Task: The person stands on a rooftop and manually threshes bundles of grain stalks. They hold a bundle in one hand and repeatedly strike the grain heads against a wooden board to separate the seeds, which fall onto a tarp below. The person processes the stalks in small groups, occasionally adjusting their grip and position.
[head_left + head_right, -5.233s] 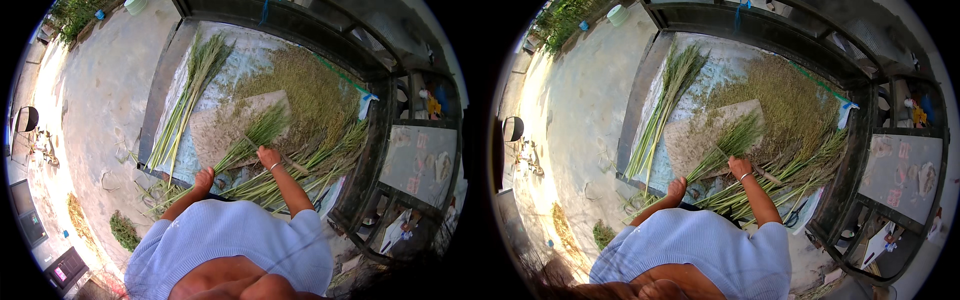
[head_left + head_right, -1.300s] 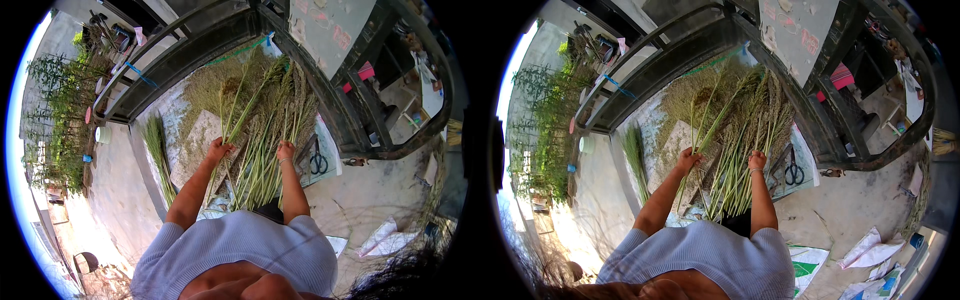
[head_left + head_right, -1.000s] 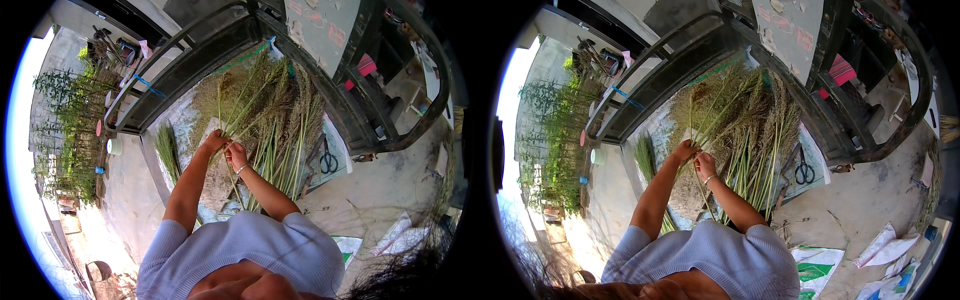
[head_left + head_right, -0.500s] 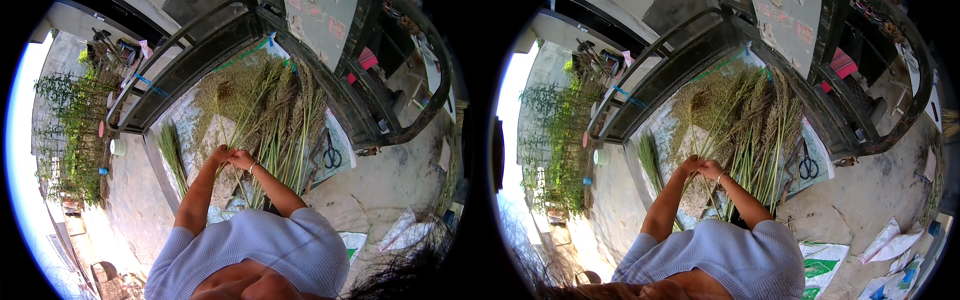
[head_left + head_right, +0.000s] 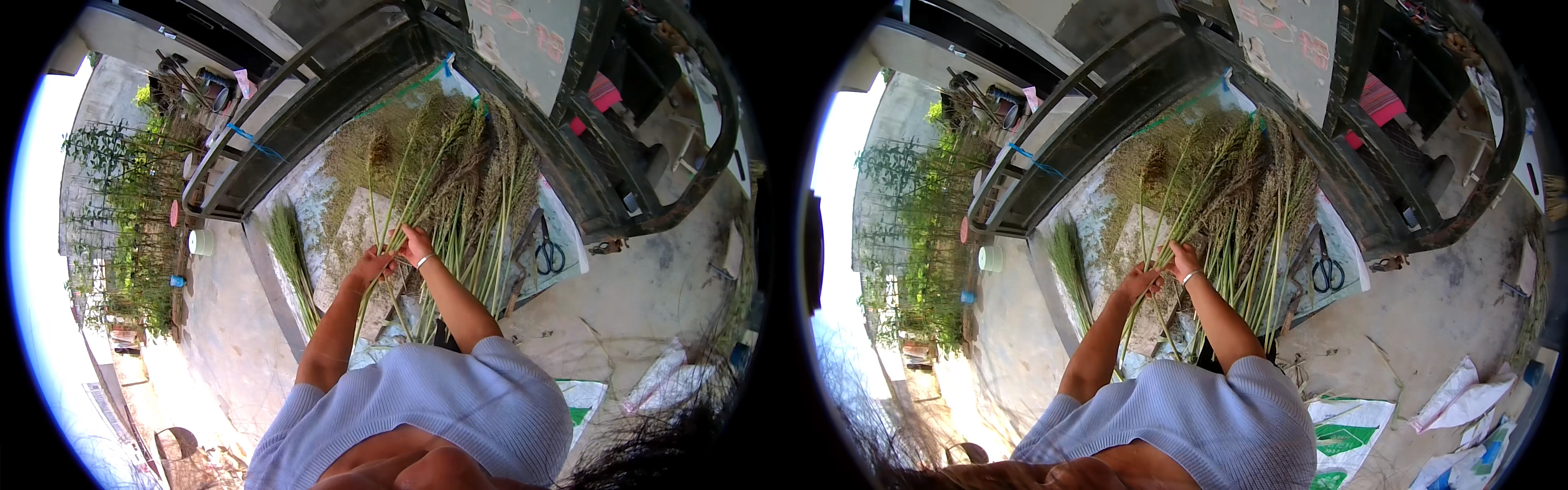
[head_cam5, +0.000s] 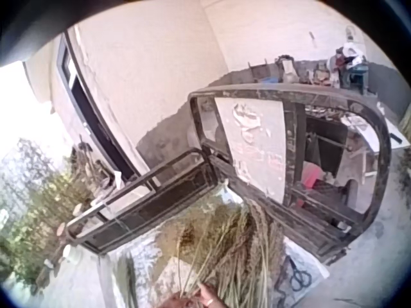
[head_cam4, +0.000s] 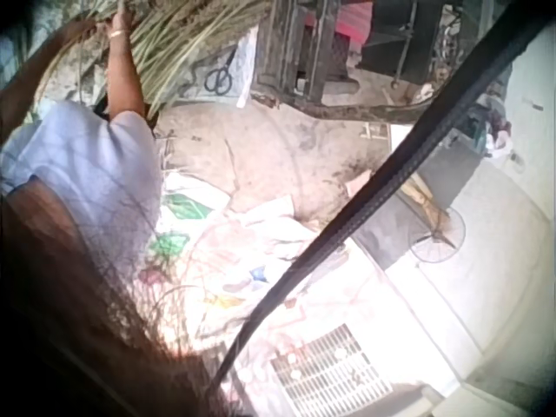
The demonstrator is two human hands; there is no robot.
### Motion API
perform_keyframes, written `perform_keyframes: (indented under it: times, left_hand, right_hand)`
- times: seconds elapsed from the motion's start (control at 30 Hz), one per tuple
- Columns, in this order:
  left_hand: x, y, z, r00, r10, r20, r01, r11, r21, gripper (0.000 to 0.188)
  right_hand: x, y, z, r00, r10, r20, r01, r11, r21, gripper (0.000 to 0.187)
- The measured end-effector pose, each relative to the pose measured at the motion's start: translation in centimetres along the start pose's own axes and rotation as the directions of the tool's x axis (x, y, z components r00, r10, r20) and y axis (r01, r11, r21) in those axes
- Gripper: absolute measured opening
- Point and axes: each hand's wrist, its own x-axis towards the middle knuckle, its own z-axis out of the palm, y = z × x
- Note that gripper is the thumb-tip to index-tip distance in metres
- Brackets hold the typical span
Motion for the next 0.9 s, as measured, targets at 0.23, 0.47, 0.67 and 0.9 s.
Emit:
perform_keyframes:
  times: [0.23, 0.47, 0.67, 0.9]
  left_hand:
    - [-1.7, -1.4, -1.5, 0.987, 0.141, -0.072, -0.148, 0.983, -0.11, 0.022]
    - [-2.7, -0.4, -0.7, 0.95, 0.277, -0.142, -0.298, 0.942, -0.157, 0.015]
    - [-3.8, -1.2, -1.1, 0.905, 0.343, -0.25, -0.378, 0.92, -0.107, 0.015]
    - [-5.3, 0.8, -2.7, 0.869, 0.413, -0.272, -0.431, 0.903, -0.006, 0.012]
  right_hand:
    - [-1.7, 0.2, 3.0, 0.992, -0.044, 0.12, 0.068, 0.976, -0.206, 0.036]
    - [-4.2, 1.2, 4.9, 0.98, -0.041, 0.192, 0.103, 0.94, -0.326, 0.031]
    - [-2.5, 1.0, 4.9, 0.98, -0.2, -0.017, 0.19, 0.951, -0.242, 0.022]
    - [-0.4, -3.1, 8.1, 0.964, -0.265, 0.018, 0.264, 0.951, -0.163, 0.015]
